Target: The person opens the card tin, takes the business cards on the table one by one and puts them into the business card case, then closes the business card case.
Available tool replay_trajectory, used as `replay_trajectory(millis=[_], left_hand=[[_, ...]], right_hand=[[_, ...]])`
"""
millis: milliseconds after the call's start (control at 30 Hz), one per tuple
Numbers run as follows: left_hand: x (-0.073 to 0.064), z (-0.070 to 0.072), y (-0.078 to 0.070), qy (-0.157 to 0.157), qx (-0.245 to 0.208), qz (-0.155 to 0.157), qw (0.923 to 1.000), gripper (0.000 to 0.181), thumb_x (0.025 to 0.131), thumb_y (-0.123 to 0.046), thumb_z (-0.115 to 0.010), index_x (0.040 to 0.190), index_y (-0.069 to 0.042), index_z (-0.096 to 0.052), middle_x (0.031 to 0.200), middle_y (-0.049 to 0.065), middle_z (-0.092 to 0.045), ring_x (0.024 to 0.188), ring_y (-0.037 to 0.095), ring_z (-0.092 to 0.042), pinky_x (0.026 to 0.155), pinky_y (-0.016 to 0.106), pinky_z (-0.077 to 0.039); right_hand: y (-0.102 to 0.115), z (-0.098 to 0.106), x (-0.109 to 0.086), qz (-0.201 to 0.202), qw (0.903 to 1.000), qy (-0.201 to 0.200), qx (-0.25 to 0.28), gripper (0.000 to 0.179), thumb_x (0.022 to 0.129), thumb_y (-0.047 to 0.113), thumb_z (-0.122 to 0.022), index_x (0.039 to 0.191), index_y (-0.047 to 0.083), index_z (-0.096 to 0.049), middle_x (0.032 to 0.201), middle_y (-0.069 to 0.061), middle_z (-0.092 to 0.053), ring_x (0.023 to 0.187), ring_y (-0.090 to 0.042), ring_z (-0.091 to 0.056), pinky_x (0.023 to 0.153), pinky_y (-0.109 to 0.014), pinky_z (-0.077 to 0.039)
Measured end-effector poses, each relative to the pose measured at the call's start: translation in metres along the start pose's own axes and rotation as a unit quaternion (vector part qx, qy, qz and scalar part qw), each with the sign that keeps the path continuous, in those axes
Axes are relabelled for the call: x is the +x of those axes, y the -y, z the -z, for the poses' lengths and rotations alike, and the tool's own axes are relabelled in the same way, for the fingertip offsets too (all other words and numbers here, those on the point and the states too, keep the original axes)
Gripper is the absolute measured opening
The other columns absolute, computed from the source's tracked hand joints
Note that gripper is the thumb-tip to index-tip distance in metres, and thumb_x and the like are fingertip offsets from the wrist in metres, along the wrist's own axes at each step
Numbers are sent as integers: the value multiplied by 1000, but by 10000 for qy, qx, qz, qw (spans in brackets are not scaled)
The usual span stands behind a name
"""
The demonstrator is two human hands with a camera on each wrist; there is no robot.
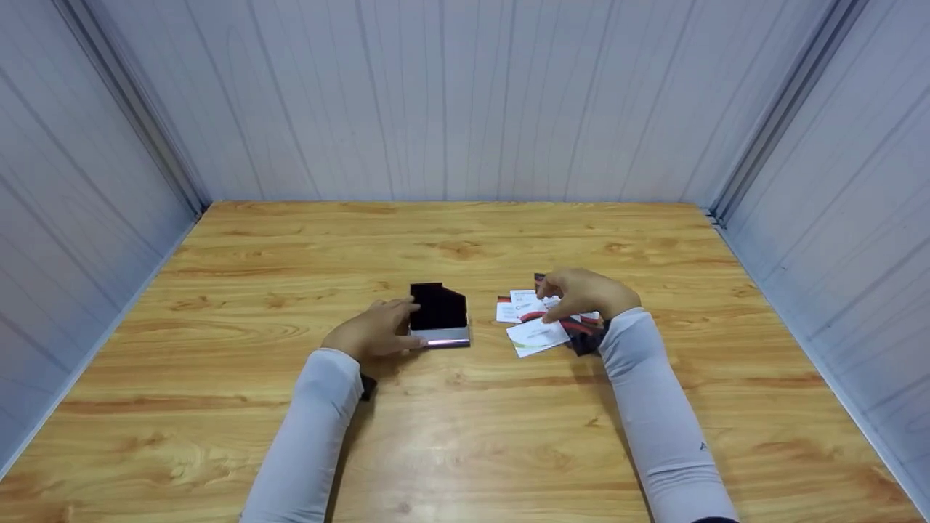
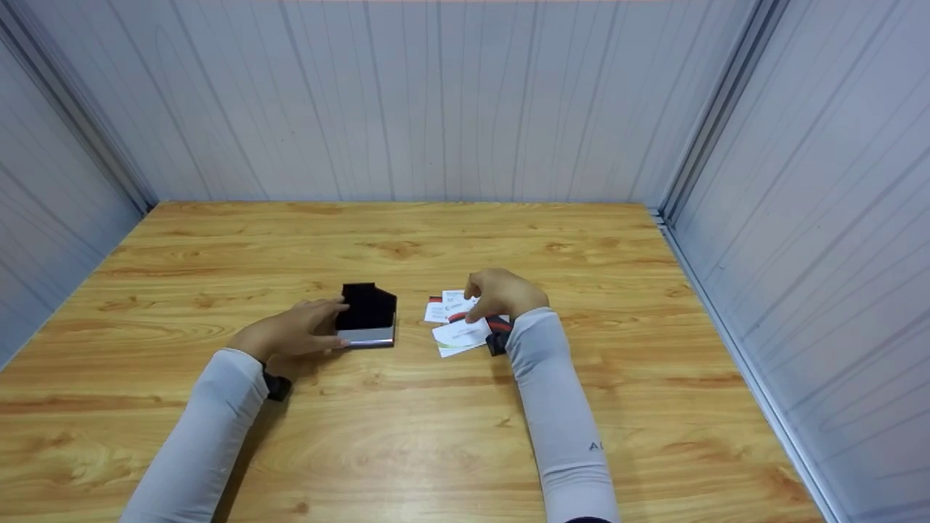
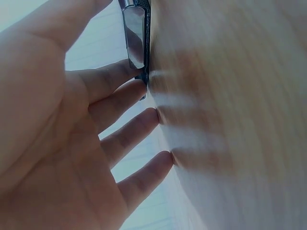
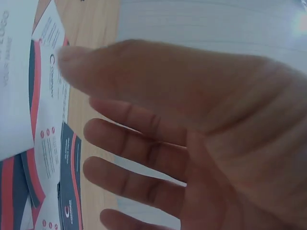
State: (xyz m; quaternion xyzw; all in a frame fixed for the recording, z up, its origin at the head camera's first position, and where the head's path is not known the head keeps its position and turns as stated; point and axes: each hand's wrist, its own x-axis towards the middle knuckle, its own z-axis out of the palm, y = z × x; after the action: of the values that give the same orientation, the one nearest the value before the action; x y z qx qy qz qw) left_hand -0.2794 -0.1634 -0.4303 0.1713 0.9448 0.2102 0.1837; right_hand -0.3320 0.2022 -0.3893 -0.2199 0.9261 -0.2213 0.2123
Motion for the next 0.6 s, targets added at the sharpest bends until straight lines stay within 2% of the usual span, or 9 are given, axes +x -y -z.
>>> replay_trajectory(millis=[167, 367, 600], left_hand=[[0, 0, 0, 8, 8, -40, 10000, 81, 97, -50, -63, 159, -12, -29, 165, 12, -19, 150, 42, -10, 119, 55, -14], [-1, 0, 0, 36, -19, -6, 10000, 81, 97, -51, -62, 160, -14, -28, 165, 11, -18, 150, 41, -9, 119, 56, -15], [-1, 0, -1, 39, -50, 33, 10000, 80, 97, -50, -63, 160, -14, -28, 165, 10, -18, 151, 40, -9, 119, 57, -15]], right_hand=[[4, -6, 1, -263, 9981, 347, -427, 47, 80, 23, -86, 120, 8, -66, 128, -11, -59, 114, -28, -55, 95, -47, -47], [6, -16, 9, -144, 9973, 548, -460, 50, 71, 20, -92, 112, 12, -65, 117, -8, -61, 101, -23, -54, 86, -39, -47], [4, -20, 13, -308, 9971, 588, -382, 46, 71, 17, -92, 106, 12, -63, 111, -7, -58, 94, -23, -51, 78, -35, -45]])
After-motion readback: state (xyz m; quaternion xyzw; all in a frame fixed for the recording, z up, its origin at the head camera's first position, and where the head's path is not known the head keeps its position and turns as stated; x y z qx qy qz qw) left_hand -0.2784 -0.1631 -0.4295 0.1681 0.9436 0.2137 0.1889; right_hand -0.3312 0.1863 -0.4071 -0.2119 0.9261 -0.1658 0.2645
